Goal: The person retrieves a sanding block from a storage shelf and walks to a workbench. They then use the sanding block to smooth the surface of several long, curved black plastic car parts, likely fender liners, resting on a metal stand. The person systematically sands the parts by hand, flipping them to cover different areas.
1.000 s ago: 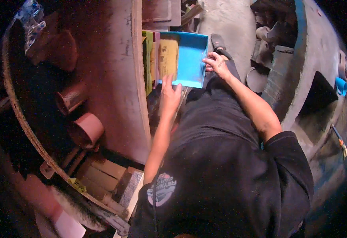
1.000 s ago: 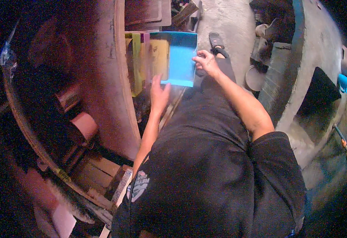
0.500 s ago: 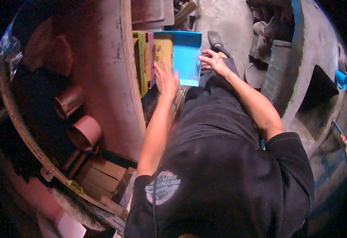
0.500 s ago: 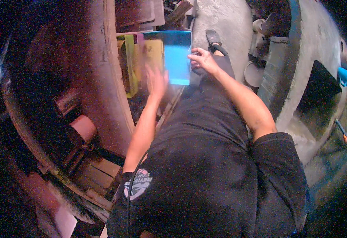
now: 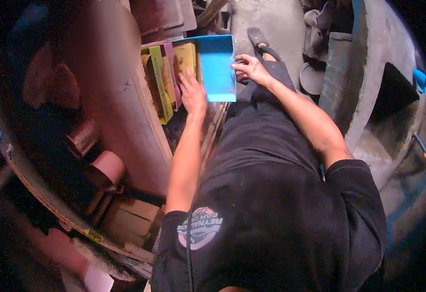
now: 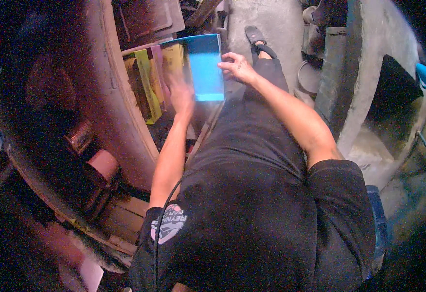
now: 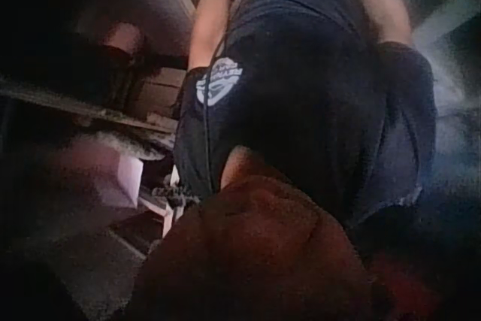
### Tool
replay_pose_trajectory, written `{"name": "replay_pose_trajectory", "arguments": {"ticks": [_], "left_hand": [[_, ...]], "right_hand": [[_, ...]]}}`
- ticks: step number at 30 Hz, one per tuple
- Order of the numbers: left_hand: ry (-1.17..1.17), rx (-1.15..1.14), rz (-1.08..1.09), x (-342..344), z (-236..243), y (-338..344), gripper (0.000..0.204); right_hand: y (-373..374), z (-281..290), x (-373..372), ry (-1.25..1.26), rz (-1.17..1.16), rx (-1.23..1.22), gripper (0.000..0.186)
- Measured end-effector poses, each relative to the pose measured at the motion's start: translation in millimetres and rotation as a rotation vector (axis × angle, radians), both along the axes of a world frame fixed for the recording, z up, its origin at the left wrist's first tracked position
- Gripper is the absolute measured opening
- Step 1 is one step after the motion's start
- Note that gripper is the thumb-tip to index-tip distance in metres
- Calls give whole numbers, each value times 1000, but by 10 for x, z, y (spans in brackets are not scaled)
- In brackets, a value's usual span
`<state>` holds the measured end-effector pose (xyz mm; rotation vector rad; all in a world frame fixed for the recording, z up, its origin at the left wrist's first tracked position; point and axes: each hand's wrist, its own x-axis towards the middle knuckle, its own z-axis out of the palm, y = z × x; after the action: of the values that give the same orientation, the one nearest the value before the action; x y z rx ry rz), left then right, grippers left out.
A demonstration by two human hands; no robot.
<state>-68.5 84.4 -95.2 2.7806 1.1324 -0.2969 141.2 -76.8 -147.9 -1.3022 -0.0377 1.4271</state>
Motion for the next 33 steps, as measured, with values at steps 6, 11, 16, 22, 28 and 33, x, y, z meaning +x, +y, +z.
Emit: {"name": "replay_pose_trajectory", "arguments": {"ticks": [6,11,16,22,28,33], "left_hand": [[-37,-225,183,-5,333,74,73],[-164,-171,134,-17,308,62,72],[-279,-175,91,-116,333,79,67],[-300,-196,127,-87,367,90,62],[-297,-206,134,-68,362,67,61],[-307,-228,153,-72,375,67,60]], "right_hand": [[5,-63,-18,7,-16,-12,53],[-32,-20,-41,-41,-50,30,53],[-1,464,-157,-899,-153,-30,35],[372,432,-499,-679,341,121,33],[990,35,-1120,-755,327,-177,50],[1191,2,-1219,-636,197,-350,44]]}}
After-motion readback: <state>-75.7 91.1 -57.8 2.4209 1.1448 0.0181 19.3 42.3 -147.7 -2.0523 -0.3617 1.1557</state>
